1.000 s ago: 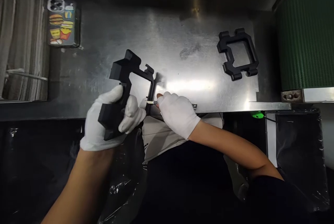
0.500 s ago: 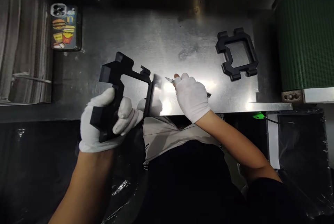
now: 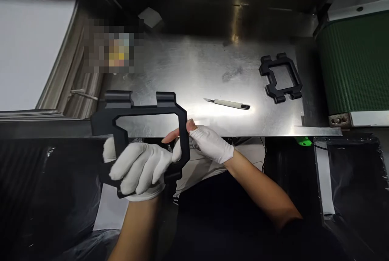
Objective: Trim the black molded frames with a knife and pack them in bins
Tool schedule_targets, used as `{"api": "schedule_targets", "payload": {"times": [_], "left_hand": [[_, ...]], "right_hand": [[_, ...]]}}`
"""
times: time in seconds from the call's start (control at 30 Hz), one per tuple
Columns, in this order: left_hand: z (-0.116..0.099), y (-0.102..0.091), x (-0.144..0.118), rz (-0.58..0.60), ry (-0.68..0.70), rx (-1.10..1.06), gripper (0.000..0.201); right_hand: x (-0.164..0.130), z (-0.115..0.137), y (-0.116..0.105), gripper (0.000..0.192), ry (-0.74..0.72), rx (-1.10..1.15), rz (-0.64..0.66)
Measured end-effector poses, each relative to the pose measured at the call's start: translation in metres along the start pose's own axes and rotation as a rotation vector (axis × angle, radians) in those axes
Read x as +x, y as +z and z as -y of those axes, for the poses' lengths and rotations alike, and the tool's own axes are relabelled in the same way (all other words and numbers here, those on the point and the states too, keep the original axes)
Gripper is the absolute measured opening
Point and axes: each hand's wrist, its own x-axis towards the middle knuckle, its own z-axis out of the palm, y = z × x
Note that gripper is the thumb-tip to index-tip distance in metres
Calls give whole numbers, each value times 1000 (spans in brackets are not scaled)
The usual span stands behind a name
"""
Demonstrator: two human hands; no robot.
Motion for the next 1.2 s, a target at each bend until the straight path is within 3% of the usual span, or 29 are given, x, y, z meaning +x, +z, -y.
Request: {"api": "schedule_targets", "payload": {"times": [0.07,0.1,0.17,0.23,0.3,0.43,0.5,0.6,0.73,0.83,0.93,1.0,1.1,1.2], "left_hand": [[-7,13,-1,136,34,-72,64],[-12,20,-2,144,42,-69,61],[-24,36,-7,59,30,39,57],[-38,49,-13,-2,7,243,55],[-51,58,-16,-50,-65,617,47],[-63,62,-1,-164,-269,1790,17],[-64,54,13,-46,-258,2221,15],[-65,34,26,133,-272,2540,15],[-71,11,20,113,-296,2634,16],[-77,3,5,5,-122,2554,15],[-80,-4,-21,-162,53,2473,47],[-74,-11,-46,-307,167,2441,53],[-51,-25,-87,-533,320,2364,41],[-27,-33,-112,-640,366,2266,28]], "right_hand": [[-5,-5,1,84,-22,-241,-215],[-9,-7,0,73,-41,-376,-352],[-18,-9,-3,54,-62,-569,-564],[-27,-11,-7,39,-63,-648,-641],[-32,-13,-10,31,-103,-686,-678],[-25,-8,-16,28,-198,-700,-748],[-15,-1,-19,28,-227,-697,-768],[3,11,-23,28,-260,-715,-768],[26,21,-21,29,-242,-852,-671],[40,18,-13,28,-216,-975,-501],[46,4,-8,32,-218,-985,-395],[44,-8,-8,33,-259,-957,-450],[36,-24,-13,26,-341,-946,-598],[29,-32,-16,26,-376,-960,-631]]}}
